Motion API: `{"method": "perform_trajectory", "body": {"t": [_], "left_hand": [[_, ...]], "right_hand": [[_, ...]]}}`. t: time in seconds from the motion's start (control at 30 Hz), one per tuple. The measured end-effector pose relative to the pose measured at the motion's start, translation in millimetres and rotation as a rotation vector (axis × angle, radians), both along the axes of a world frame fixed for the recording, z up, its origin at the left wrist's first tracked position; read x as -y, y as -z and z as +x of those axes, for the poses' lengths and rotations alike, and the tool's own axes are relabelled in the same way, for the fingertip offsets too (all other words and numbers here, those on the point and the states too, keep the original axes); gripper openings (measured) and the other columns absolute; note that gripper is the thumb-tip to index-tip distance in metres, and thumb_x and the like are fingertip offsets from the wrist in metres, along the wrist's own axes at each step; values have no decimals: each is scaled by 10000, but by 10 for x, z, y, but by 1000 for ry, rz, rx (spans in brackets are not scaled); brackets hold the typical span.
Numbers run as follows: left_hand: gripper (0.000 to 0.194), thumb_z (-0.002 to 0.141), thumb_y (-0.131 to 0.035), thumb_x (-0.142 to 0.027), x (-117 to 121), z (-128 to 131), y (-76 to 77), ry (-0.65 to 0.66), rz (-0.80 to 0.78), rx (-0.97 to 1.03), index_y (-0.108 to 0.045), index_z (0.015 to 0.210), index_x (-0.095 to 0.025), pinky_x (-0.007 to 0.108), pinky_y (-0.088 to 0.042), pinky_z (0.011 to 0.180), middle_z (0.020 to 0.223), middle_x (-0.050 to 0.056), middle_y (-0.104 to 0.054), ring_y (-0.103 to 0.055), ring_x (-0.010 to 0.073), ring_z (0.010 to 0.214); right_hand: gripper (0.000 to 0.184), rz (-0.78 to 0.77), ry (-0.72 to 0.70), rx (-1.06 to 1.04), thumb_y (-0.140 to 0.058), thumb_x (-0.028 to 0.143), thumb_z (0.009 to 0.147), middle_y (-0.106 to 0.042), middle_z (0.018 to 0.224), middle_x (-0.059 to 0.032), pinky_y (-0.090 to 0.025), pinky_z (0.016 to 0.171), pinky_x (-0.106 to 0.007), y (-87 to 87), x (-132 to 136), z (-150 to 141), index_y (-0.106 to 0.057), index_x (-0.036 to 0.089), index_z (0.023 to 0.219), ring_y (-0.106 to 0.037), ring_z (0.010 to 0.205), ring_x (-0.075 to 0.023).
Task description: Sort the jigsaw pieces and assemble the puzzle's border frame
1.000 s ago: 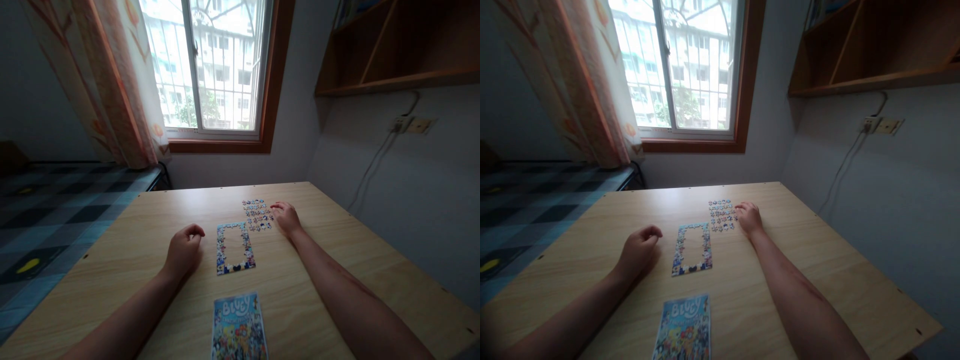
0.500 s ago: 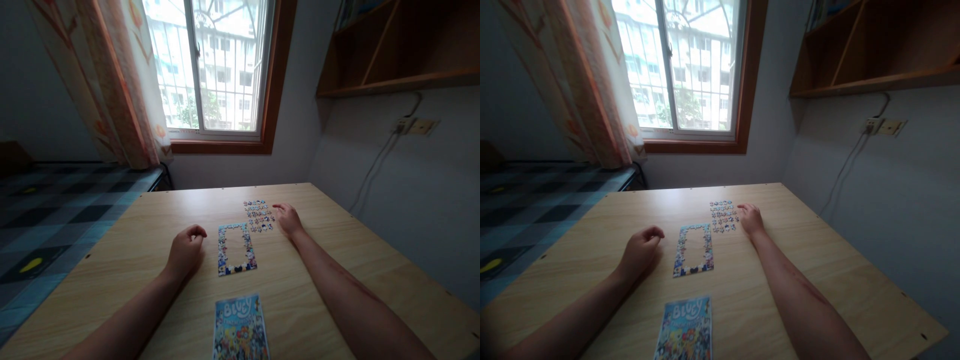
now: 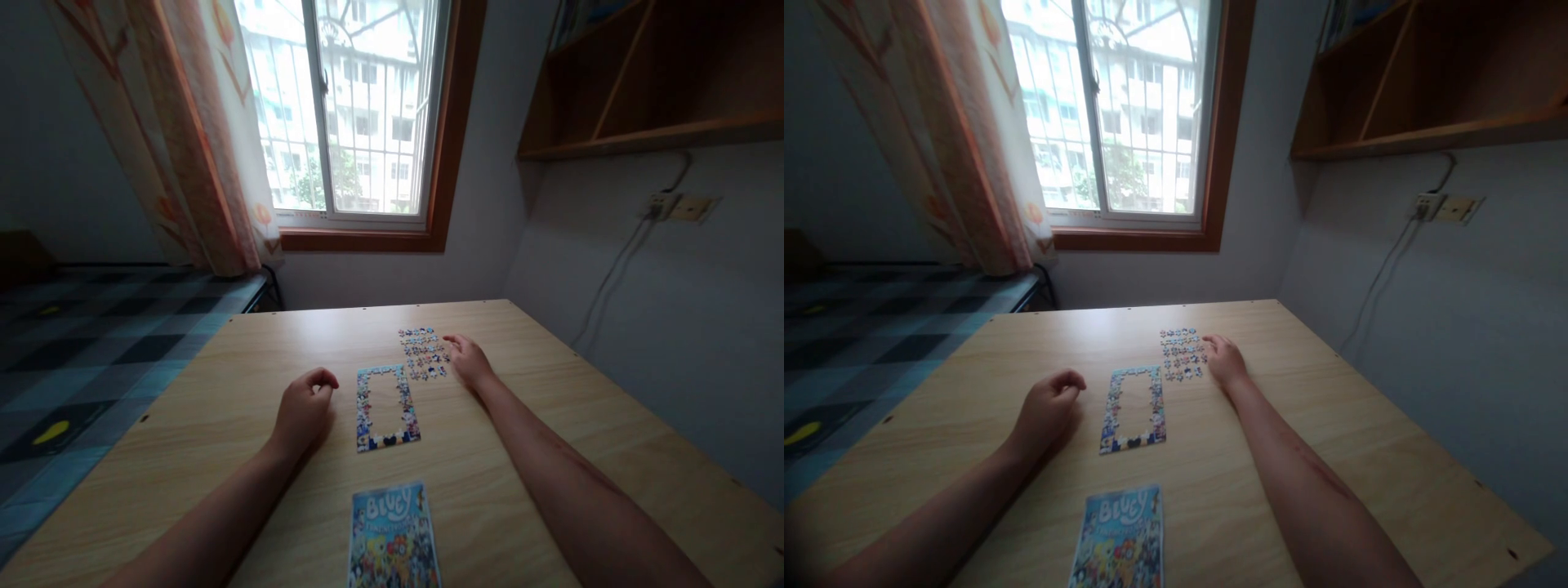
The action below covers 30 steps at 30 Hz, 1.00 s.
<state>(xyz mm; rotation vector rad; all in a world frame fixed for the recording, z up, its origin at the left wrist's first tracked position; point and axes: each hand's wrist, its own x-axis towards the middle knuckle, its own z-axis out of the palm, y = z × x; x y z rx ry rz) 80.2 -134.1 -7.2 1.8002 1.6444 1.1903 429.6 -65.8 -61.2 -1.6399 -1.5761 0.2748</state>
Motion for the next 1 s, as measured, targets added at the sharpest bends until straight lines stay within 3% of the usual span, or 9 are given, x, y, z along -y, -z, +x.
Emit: {"method": "perform_trajectory", "body": {"t": [1.0], "left_hand": [[216,640,-440,-321,7,5,2,5,9,-22,-632,641,-222,321,-430,695,642,3,-660,-582,198,639]], "right_hand": [[332,-37,-30,81,-514,198,906,-725,1203,-66,-460,1061,-323,-7,16,-8,-726,218,1160,-655,1124,-196]]}}
